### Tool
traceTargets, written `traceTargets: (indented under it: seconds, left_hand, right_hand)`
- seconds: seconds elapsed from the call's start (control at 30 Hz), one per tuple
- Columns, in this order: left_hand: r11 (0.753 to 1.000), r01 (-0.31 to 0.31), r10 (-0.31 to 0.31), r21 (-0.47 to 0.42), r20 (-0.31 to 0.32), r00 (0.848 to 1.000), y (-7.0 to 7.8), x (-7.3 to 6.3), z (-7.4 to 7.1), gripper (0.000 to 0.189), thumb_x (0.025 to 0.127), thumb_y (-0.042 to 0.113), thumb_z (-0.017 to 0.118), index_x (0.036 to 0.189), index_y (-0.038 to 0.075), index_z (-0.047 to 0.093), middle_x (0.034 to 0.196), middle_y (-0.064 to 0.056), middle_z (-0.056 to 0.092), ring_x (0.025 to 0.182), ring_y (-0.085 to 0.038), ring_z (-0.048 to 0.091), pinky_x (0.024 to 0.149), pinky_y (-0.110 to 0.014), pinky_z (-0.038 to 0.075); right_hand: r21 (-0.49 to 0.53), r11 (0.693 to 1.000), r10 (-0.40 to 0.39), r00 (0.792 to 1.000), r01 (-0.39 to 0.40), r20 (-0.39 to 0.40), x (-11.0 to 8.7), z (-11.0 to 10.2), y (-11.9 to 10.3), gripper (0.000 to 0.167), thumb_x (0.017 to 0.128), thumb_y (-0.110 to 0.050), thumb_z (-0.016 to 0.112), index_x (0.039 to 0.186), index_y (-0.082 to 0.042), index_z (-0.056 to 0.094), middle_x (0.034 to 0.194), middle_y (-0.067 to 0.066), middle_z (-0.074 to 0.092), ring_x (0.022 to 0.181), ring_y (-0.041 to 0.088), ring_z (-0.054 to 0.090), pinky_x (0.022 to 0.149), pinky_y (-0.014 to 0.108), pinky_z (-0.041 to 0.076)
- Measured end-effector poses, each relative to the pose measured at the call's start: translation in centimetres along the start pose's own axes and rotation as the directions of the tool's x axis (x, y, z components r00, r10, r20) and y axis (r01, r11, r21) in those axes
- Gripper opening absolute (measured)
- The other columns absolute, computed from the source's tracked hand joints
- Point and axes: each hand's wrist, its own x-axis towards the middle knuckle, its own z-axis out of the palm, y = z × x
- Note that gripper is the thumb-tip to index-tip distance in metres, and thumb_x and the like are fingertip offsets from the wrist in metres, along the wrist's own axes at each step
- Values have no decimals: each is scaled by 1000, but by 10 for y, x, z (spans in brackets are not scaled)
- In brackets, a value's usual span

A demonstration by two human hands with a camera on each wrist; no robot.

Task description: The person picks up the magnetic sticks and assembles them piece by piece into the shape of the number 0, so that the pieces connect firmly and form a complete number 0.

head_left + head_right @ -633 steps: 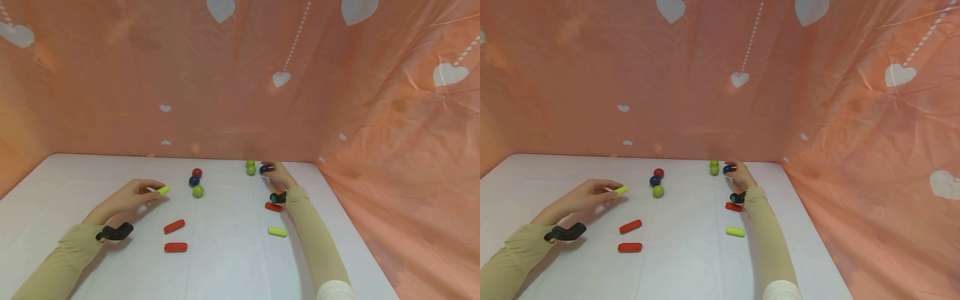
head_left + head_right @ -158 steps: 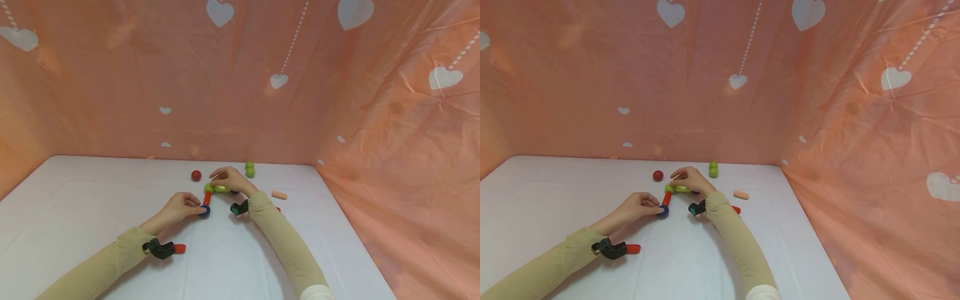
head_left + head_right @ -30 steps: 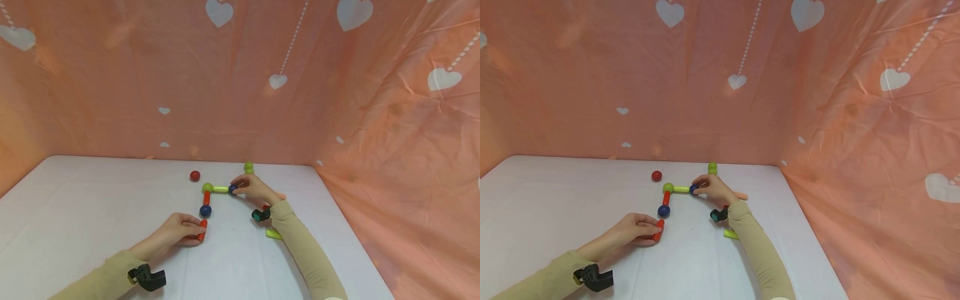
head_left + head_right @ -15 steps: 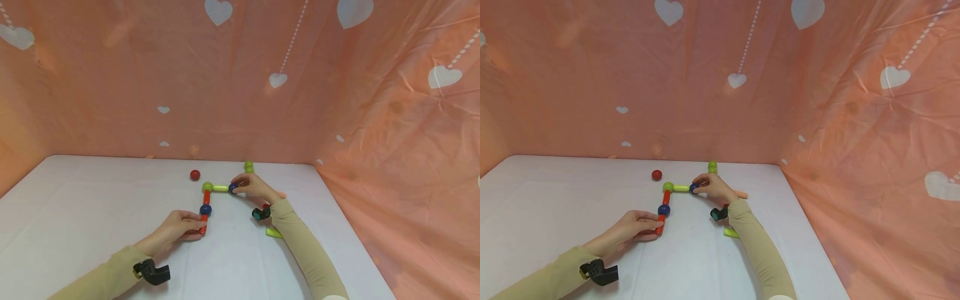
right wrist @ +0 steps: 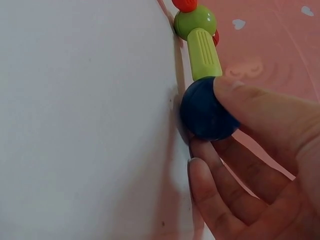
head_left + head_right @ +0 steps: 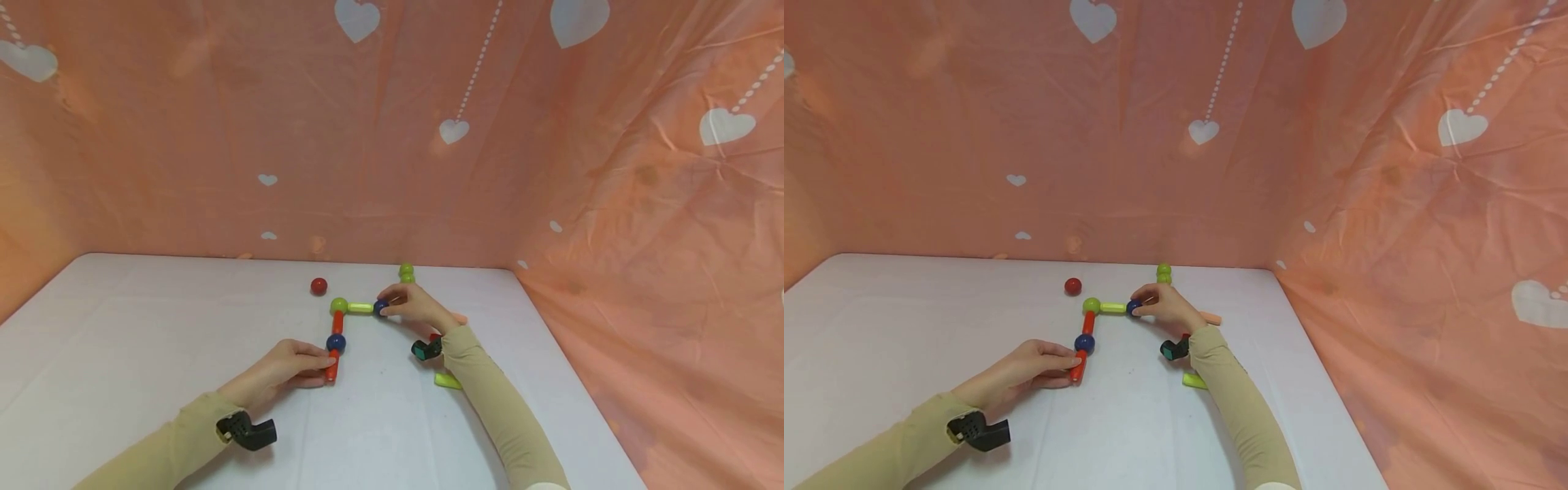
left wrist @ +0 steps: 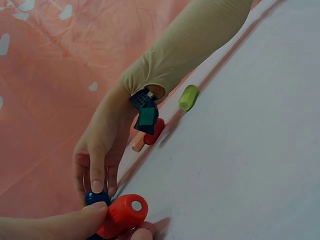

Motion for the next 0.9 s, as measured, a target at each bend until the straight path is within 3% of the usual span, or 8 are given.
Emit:
traceTargets:
  seconds: [0.17, 0.43, 0.9]
  left_hand:
    - [1000, 7, -7, -12, 15, 1000, 1, 3, -4, 41, 82, 13, 76, 113, -10, 62, 94, -15, 67, 81, -22, 68, 76, -33, 56]
    - [998, 24, -26, -59, -32, 999, 1, 4, -1, 41, 84, 8, 74, 116, -11, 59, 101, -19, 64, 83, -23, 68, 76, -34, 56]
    - [998, 35, -37, -56, -42, 998, 1, 3, -2, 43, 83, 10, 75, 118, -9, 59, 104, -19, 62, 83, -23, 67, 76, -34, 56]
  right_hand:
    - [-4, 1000, -1, 1000, 0, -8, 1, 1, 0, 30, 86, -14, 73, 114, -7, 66, 112, 6, 65, 101, 19, 62, 90, 32, 50]
    - [8, 999, -52, 999, 52, -10, 7, 4, 2, 29, 85, -9, 73, 112, -1, 66, 109, 11, 66, 98, 21, 64, 88, 30, 50]
    - [-13, 1000, 12, 1000, -12, -19, 5, 2, -2, 29, 86, -13, 73, 114, -8, 66, 111, 6, 65, 100, 19, 62, 88, 31, 50]
